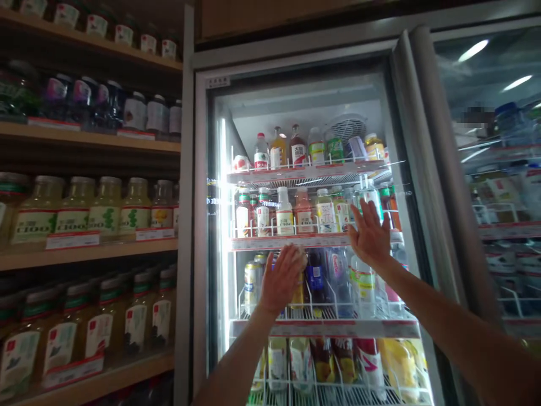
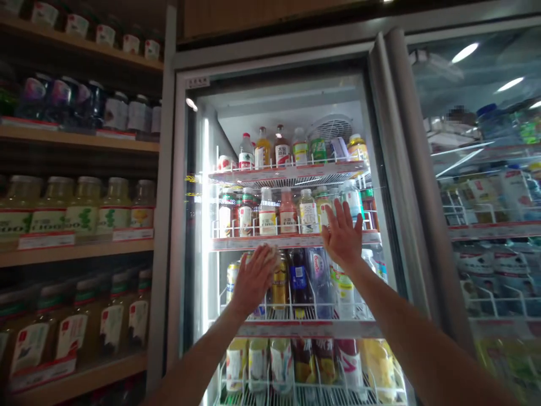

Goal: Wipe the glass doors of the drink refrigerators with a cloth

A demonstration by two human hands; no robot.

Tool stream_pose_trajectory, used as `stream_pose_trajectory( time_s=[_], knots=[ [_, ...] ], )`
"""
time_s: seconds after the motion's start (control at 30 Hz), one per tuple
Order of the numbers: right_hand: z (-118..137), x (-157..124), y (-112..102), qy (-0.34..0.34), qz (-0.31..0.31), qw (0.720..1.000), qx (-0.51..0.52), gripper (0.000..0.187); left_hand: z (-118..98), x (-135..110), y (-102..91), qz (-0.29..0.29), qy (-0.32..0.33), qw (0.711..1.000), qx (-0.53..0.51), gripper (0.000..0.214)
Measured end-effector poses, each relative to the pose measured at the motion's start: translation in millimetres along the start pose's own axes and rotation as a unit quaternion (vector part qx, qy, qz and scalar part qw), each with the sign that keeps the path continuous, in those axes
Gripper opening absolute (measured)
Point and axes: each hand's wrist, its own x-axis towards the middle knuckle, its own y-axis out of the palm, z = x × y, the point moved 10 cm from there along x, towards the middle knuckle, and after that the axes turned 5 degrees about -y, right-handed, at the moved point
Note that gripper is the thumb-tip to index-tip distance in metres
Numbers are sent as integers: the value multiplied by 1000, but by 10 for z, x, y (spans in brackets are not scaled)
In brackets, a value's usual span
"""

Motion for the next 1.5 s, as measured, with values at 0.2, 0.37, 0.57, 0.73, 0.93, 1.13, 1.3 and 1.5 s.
stream_pose_trajectory(
  time_s=[0.2, 0.37, 0.57, 0.73, 0.93, 1.13, 1.3, 1.5],
  knots=[
    [289, -350, 16, -33, 21, 999, -1, 64, 677, -206, -256, -63, -204, 974, 76, 50],
    [378, -415, 70, -2, 5, 1000, 8, 68, -89, -252, -44, 16, 51, 999, -7, 41],
    [358, -417, 66, 1, 12, 1000, 6, 69, 1000, -356, -349, -83, -249, 961, 91, 51],
    [387, -440, 63, 3, 7, 1000, 2, 68, 283, 53, -70, -9, -1, 999, 32, 49],
    [283, -376, 28, -53, 22, 998, 5, 66, 976, 435, -159, -70, -229, 969, 67, 44],
    [56, -254, -28, -70, -3, 997, 27, 61, 117, 879, 164, -1, 68, 998, 17, 43],
    [62, -264, -4, -68, -2, 997, 32, 62, 601, 1378, 213, 9, -58, 998, 24, 41],
    [60, -270, 4, -69, -6, 997, 37, 64, 453, 1674, 280, -12, -63, 998, 8, 39]
  ],
)
